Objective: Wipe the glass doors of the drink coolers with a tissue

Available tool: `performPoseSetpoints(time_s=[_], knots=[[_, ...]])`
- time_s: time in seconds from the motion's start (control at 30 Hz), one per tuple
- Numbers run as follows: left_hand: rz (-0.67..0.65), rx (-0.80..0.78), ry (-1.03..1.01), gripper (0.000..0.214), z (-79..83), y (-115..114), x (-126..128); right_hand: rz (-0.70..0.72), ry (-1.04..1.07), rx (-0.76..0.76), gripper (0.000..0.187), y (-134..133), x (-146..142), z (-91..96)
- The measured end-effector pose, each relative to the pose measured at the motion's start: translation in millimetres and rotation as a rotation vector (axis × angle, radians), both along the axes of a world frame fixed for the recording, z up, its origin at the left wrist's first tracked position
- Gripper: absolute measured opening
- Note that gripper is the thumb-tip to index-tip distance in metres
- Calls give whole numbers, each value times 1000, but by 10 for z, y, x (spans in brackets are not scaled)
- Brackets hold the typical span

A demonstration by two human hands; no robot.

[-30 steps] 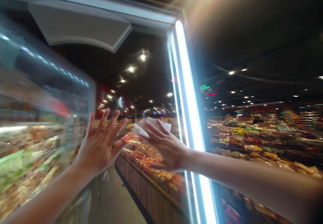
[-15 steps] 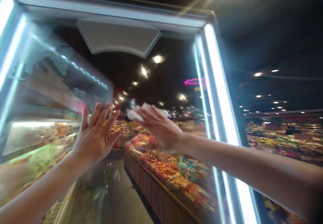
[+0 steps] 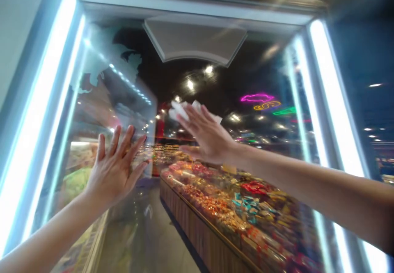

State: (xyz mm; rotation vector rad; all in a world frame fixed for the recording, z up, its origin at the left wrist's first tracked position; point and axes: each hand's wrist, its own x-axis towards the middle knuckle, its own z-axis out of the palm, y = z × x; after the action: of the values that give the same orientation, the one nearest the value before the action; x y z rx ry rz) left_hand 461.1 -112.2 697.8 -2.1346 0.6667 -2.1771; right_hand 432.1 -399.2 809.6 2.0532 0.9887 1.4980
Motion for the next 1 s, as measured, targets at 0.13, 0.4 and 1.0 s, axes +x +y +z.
performPoseSetpoints(time_s=[0.13, 0.4, 1.0], knots=[[12, -12, 32, 66, -65, 236, 3, -34, -145, 370, 93, 85, 74, 814], [5, -24, 76, 65, -210, 606, 19, 28, 21, -84, 100, 715, -16, -486], [-22, -63, 47, 70, -579, 758, 82, 63, 23, -176, 104, 1179, 119, -869]])
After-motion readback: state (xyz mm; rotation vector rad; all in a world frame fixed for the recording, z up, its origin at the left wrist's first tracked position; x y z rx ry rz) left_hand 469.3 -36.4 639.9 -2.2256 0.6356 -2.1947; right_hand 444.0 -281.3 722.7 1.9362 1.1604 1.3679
